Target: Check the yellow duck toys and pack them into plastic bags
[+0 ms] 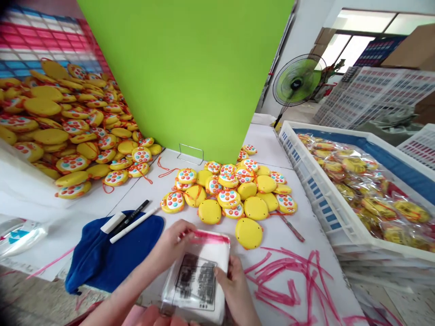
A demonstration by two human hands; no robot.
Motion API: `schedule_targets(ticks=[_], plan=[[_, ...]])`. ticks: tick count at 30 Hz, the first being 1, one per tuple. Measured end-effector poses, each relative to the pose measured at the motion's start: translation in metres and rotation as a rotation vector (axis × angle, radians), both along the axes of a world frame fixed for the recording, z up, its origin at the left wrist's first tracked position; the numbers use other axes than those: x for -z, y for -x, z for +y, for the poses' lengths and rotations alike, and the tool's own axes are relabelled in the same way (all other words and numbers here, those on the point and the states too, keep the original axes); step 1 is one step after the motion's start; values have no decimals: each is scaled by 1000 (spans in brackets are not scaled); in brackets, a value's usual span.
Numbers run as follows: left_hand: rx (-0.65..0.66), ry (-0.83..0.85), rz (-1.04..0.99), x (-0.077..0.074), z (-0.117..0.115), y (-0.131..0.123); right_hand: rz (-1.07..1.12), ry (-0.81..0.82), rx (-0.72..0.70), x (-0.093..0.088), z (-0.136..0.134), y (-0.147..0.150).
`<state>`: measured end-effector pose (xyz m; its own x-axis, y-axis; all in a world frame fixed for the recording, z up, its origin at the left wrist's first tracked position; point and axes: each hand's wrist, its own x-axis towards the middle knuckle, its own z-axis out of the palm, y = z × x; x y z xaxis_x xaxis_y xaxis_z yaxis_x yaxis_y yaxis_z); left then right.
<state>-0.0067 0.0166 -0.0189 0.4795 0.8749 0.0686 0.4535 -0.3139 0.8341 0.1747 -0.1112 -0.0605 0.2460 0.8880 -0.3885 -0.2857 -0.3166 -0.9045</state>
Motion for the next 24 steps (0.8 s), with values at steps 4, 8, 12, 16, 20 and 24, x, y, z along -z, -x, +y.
schedule_targets(ticks=[4,8,12,16,20,24], plan=[[162,-122,326,15,-26,-25,-407,-22,-198,-7,-11,-15],[157,-250,550,30,-33,-34,-1026,-154,-97,-18,5,-64],[113,-292,619,33,-35,-36,-1426,-228,13,-12,35,-99],[105,-321,599,30,-42,-32,-1465,-47,-80,1,53,-104],[109,-349,654,30,-50,-28,-1335,23,21,2,51,-98],[109,-367,672,37,-55,-27,-1167,44,40,-7,45,-100]])
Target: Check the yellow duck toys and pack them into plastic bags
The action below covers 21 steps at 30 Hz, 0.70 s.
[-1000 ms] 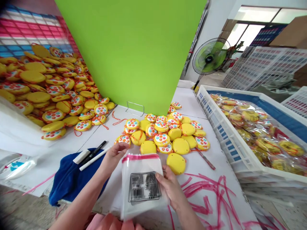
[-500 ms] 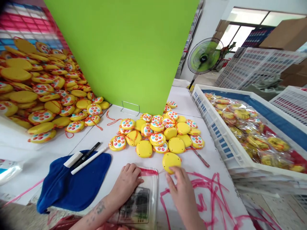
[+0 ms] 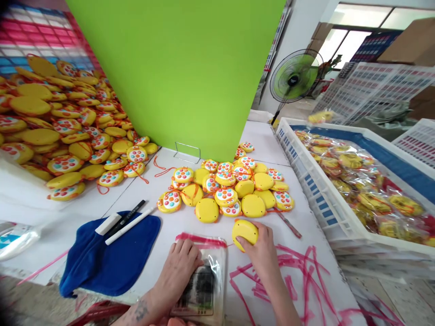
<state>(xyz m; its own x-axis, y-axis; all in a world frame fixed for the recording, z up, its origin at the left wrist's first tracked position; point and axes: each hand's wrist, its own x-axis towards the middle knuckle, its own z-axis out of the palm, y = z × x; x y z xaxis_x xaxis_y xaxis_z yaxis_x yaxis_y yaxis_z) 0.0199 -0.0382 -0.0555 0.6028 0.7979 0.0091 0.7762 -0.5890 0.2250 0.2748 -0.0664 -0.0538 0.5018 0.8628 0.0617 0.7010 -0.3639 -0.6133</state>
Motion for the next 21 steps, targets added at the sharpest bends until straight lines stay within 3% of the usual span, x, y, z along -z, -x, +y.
schedule_targets(ticks=[4,7,10,15,21], plan=[[75,-52,-60,3,0,1,310,-56,141,-14,-1,-4],[164,-98,-139,2,4,-1,598,-388,229,-30,5,3],[164,-77,-181,2,8,-5,859,-638,135,-47,9,16],[5,11,-316,13,4,-8,1115,-568,-68,-60,-3,24],[91,22,-391,17,0,-4,1065,-538,-140,-59,2,37]])
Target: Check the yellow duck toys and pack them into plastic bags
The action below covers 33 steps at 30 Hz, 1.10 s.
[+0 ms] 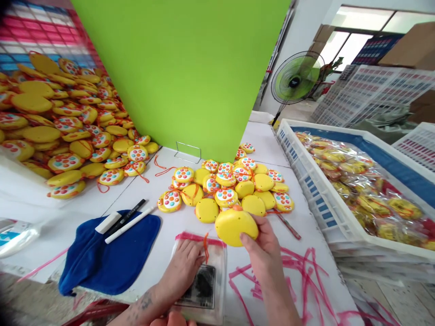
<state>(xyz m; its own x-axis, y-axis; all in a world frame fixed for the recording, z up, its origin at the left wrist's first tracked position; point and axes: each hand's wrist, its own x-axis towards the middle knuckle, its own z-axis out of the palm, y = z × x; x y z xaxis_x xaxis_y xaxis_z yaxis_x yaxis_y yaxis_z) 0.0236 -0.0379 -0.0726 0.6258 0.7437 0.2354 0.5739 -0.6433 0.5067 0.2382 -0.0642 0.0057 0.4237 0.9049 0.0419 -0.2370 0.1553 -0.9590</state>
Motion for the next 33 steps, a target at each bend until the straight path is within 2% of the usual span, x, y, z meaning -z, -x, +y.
schedule_targets(ticks=[5,11,15,19,23,25,27,30,31,33], plan=[[72,-113,-23,-3,-1,2,-265,149,-168,15,18,27],[147,-235,-7,-7,-2,2,-447,149,-246,37,24,37],[65,-171,8,-8,-2,0,-507,176,-298,38,21,38],[-32,-202,8,-8,-3,0,-567,193,-340,42,18,40],[-91,-229,-47,-8,-4,1,-796,141,-425,48,19,42],[-109,-181,-97,-10,-2,0,-904,102,-459,47,19,39],[-114,-78,-126,-13,2,-1,-919,108,-375,45,18,31],[-113,117,-146,-20,9,-1,-835,243,-174,41,12,15],[-109,170,-150,-22,11,0,-813,302,-153,41,9,10],[-93,236,-158,-27,14,1,-785,393,-198,44,3,7]])
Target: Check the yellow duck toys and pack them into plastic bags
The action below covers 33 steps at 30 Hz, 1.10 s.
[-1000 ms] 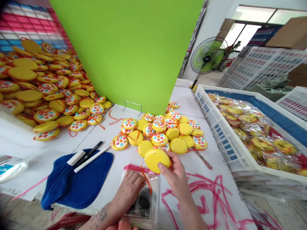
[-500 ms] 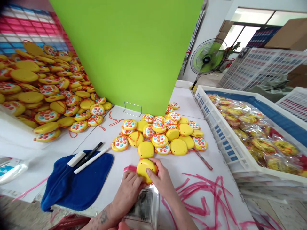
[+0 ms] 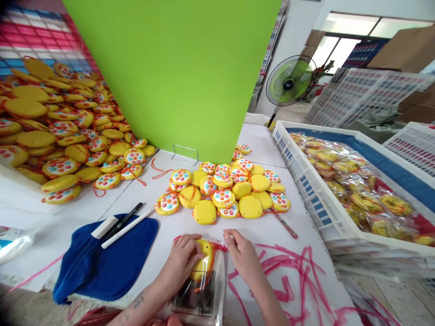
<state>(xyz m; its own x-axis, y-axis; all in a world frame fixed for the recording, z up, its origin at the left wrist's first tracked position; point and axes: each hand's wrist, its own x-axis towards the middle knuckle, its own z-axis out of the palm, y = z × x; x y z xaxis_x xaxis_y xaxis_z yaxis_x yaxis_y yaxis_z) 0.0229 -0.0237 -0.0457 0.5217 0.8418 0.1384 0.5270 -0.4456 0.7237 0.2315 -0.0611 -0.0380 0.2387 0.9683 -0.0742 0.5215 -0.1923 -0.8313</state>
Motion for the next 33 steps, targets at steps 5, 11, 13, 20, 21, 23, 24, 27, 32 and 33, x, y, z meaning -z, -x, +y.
schedule_targets(ticks=[5,11,13,20,21,23,24,27,32,33], plan=[[44,103,8,-15,7,-3,167,-39,-17,11,-3,24],[64,46,-107,-27,7,3,447,-160,97,3,2,50],[-70,-44,-169,-22,7,11,503,-196,155,1,0,51],[-287,447,-405,-1,10,22,483,-265,202,-2,-7,52],[-264,541,-440,-1,11,21,481,-272,195,-3,-6,52],[-215,699,-478,-3,15,18,482,-279,193,-2,-5,51],[-196,754,-485,-5,16,17,479,-280,197,-2,-5,50],[-178,794,-481,-6,16,14,449,-275,202,3,-5,45],[-154,782,-660,-5,11,7,23,-461,145,1,0,41],[-131,814,-698,-6,10,6,-102,-527,95,-1,2,42]])
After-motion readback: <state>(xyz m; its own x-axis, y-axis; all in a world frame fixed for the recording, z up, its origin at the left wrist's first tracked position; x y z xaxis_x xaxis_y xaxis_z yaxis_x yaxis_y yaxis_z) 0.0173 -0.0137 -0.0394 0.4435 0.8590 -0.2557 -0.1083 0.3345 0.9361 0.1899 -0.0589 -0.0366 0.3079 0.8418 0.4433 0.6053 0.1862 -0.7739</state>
